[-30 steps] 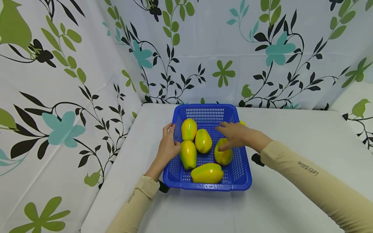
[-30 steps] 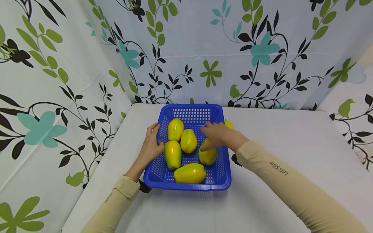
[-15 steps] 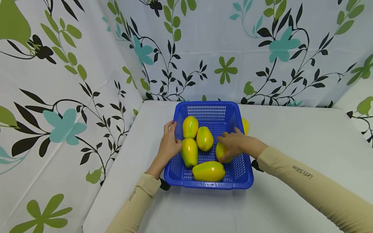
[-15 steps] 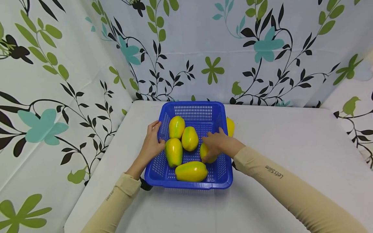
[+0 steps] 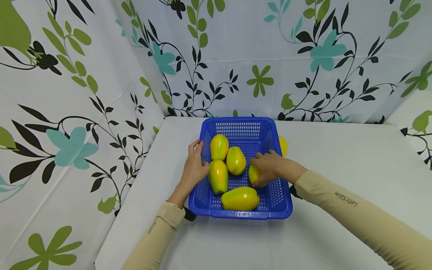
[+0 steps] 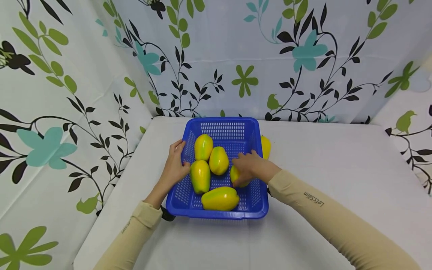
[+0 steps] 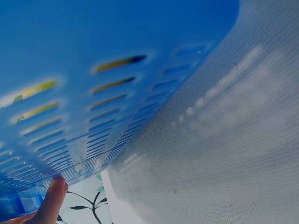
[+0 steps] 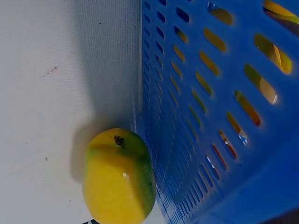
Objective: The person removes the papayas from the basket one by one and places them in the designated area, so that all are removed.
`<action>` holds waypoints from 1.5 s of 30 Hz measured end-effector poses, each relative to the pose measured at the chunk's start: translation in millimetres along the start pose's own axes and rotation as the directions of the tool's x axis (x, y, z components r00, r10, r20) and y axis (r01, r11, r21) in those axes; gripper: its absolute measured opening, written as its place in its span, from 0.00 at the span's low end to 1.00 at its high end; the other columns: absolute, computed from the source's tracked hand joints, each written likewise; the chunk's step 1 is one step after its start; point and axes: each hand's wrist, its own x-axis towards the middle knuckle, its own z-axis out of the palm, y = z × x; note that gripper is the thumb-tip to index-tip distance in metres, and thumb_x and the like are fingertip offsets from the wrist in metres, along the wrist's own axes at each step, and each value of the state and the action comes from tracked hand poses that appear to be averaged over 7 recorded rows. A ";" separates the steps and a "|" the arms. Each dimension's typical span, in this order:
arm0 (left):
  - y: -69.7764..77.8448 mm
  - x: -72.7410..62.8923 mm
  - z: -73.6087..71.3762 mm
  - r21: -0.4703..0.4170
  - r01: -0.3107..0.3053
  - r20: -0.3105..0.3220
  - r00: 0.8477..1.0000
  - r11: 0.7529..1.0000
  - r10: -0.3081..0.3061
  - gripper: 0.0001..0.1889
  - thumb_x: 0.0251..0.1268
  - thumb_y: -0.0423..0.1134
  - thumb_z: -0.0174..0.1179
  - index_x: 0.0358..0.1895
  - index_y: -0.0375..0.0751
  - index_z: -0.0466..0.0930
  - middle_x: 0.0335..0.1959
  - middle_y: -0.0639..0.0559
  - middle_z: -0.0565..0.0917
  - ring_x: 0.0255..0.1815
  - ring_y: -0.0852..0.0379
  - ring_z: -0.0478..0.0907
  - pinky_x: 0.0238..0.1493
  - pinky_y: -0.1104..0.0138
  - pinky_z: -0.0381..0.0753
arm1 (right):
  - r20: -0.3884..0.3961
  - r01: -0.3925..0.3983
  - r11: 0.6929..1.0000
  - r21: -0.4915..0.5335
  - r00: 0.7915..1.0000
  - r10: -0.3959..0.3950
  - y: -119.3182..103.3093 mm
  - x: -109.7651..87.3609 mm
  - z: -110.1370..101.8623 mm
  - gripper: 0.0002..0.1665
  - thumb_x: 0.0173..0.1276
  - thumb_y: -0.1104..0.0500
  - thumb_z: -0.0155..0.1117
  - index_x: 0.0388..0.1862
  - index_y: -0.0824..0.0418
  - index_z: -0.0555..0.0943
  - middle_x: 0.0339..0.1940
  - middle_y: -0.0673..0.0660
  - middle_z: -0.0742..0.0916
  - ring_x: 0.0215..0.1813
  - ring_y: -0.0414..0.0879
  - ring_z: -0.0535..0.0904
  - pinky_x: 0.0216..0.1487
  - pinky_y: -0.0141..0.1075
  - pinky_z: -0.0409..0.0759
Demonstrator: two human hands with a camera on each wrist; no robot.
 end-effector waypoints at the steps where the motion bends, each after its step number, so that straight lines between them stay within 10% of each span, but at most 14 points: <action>1: 0.0 -0.2 0.3 0.000 0.002 0.001 1.000 1.000 -0.002 0.39 0.51 0.23 0.51 0.73 0.27 0.59 0.74 0.36 0.57 0.50 0.40 0.77 0.26 0.65 0.69 | -0.001 0.003 1.000 0.000 1.000 -0.003 0.3 -0.1 0.0 0.50 0.56 0.39 0.70 0.73 0.63 0.67 0.67 0.67 0.75 0.66 0.67 0.69 0.69 0.67 0.49; 17: 2.0 -0.3 -2.2 -0.011 0.024 0.022 0.999 1.000 -0.024 0.39 0.51 0.23 0.51 0.73 0.27 0.58 0.75 0.36 0.56 0.20 0.53 0.66 0.23 0.66 0.67 | -0.083 0.072 0.996 -0.047 0.994 -0.076 -2.1 -12.3 -23.0 0.50 0.58 0.38 0.68 0.73 0.64 0.68 0.67 0.66 0.74 0.65 0.64 0.71 0.68 0.65 0.56; 32: 2.3 -1.4 -1.0 0.008 0.035 0.031 0.999 0.999 -0.035 0.39 0.51 0.23 0.51 0.74 0.28 0.57 0.75 0.37 0.56 0.18 0.55 0.63 0.21 0.67 0.66 | -0.246 0.065 0.998 0.011 0.967 -0.060 22.3 -38.6 -74.2 0.49 0.60 0.41 0.67 0.72 0.67 0.67 0.71 0.70 0.70 0.66 0.65 0.70 0.66 0.64 0.62; 45: 2.4 -0.9 0.3 0.012 0.023 0.016 1.000 1.000 -0.023 0.39 0.51 0.23 0.50 0.73 0.27 0.58 0.75 0.36 0.56 0.22 0.51 0.69 0.22 0.66 0.67 | -0.273 -0.027 0.995 0.100 0.960 0.053 70.4 -55.3 -71.7 0.51 0.58 0.38 0.68 0.71 0.70 0.68 0.66 0.72 0.73 0.51 0.60 0.78 0.53 0.55 0.78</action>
